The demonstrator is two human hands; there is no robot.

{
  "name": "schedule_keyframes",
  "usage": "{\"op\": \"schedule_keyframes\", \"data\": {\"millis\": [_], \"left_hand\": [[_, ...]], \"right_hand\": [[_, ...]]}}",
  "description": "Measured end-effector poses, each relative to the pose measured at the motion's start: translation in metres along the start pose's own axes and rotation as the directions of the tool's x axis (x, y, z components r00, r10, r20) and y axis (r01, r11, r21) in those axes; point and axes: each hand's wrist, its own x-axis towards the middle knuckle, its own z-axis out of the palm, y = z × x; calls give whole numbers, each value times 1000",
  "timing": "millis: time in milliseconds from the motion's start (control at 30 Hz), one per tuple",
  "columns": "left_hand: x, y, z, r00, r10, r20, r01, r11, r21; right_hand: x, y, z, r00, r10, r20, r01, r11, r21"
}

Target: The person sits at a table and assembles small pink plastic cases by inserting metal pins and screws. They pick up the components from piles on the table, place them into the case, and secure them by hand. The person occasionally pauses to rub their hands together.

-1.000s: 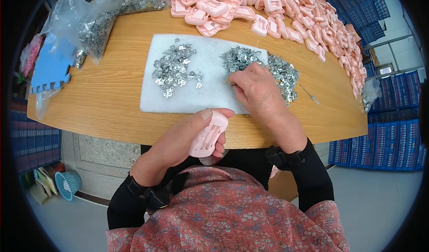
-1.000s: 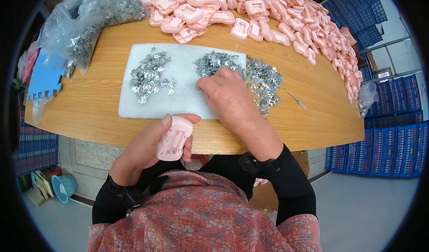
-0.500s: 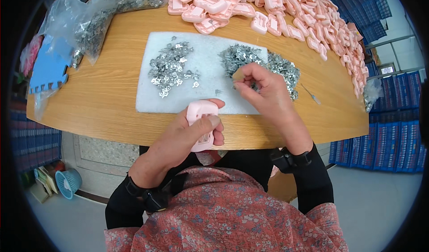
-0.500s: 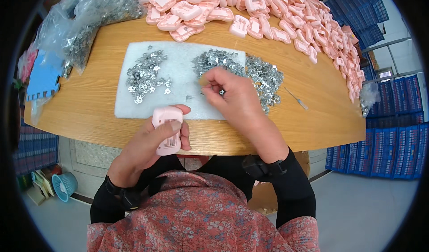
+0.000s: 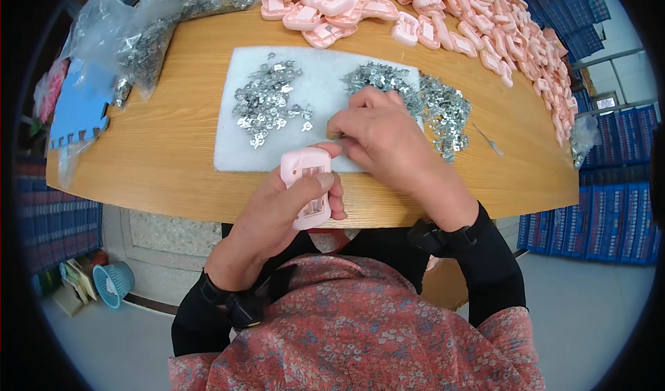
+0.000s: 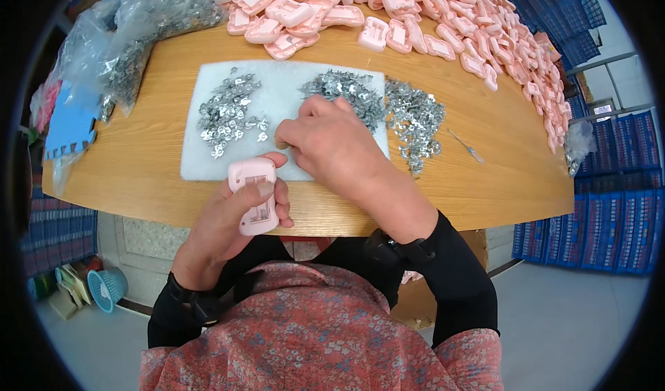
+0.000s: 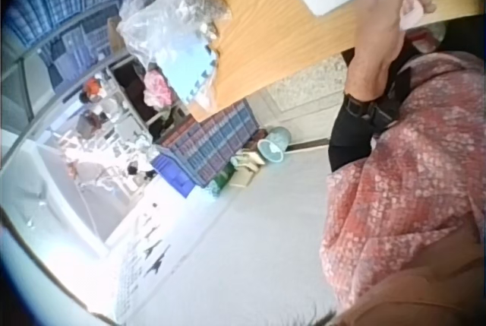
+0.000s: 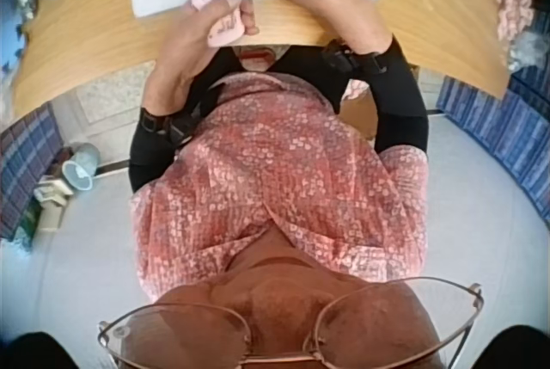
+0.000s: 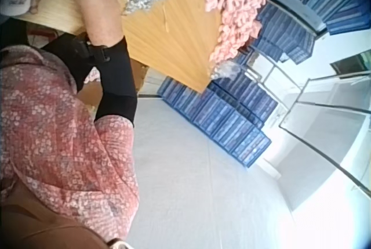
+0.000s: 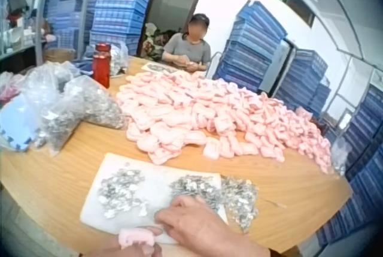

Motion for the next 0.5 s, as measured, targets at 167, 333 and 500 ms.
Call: {"op": "schedule_keyframes", "data": {"millis": [167,333,500], "left_hand": [[3,6,6,997,-5,-76,0,998,-66],[18,2,10,991,99,-90,-92,993,80],[27,2,18,995,101,-4,-100,986,133]], "right_hand": [[-6,-7,-19,995,60,-83,-46,986,161],[-18,-26,-35,995,101,-24,-93,966,240],[-27,-28,-50,997,78,3,-76,959,271]]}}
